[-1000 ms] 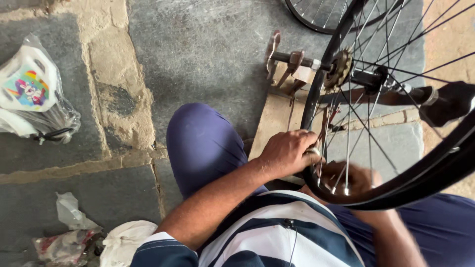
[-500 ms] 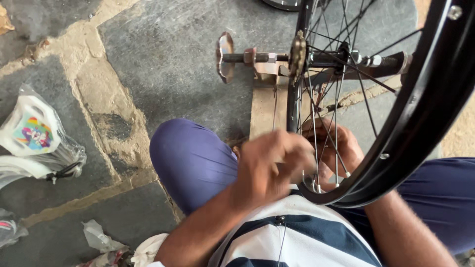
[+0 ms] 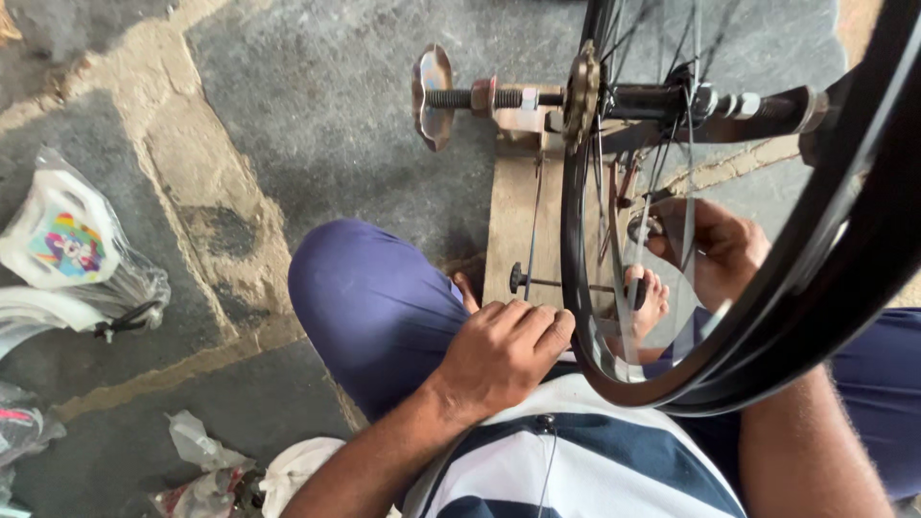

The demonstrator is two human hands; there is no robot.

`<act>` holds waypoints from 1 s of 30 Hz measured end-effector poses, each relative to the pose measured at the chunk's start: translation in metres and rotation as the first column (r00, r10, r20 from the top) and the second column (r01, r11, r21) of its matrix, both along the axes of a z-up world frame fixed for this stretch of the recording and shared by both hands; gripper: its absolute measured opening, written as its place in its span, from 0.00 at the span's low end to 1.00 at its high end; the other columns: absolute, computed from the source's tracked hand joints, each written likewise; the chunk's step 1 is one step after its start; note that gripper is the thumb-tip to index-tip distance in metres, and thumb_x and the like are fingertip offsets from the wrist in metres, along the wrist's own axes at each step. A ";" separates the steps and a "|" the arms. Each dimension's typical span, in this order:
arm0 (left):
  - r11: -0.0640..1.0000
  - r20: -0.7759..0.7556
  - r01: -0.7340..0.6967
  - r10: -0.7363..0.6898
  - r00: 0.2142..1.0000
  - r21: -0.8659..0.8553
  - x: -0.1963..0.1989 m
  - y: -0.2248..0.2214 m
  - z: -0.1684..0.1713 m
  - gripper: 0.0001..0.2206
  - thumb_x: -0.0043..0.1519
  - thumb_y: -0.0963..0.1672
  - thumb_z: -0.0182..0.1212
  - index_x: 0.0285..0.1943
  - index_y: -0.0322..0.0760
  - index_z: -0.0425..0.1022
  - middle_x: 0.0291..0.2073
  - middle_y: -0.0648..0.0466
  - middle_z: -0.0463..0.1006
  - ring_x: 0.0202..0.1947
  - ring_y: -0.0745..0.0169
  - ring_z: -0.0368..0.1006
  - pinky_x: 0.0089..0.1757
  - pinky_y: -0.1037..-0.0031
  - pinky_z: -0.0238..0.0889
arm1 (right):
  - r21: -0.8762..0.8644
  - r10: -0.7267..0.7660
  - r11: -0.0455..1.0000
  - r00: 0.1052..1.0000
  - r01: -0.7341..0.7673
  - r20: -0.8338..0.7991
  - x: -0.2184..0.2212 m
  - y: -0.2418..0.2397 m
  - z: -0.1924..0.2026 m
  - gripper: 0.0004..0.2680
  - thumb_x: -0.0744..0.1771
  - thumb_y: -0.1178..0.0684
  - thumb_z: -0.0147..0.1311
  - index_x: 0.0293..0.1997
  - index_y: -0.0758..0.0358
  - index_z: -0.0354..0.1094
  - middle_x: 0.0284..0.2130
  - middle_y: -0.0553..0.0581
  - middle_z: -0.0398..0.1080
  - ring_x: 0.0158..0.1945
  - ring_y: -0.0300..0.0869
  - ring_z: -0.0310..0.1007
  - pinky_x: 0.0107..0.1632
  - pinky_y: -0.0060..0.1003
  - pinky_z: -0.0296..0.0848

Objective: The person adjusts the spokes on a bicycle wheel rim while it is held in a truing stand, using their hands and a small tool.

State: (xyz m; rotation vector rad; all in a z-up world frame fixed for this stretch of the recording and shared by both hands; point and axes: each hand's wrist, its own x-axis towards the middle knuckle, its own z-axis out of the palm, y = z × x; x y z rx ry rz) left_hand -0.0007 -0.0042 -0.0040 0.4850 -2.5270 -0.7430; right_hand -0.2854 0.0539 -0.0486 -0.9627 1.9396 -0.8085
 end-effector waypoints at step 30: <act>0.996 -0.072 -0.044 0.039 0.997 -0.078 -0.002 0.007 0.000 0.11 0.65 0.43 0.67 0.50 0.28 0.76 0.32 0.51 0.76 0.32 0.61 0.75 0.34 0.71 0.70 | -0.101 -0.026 0.994 0.999 0.028 0.024 -0.003 0.003 -0.017 0.07 0.69 0.63 0.55 0.52 0.67 0.69 0.41 0.54 0.77 0.45 0.36 0.77 0.48 0.30 0.76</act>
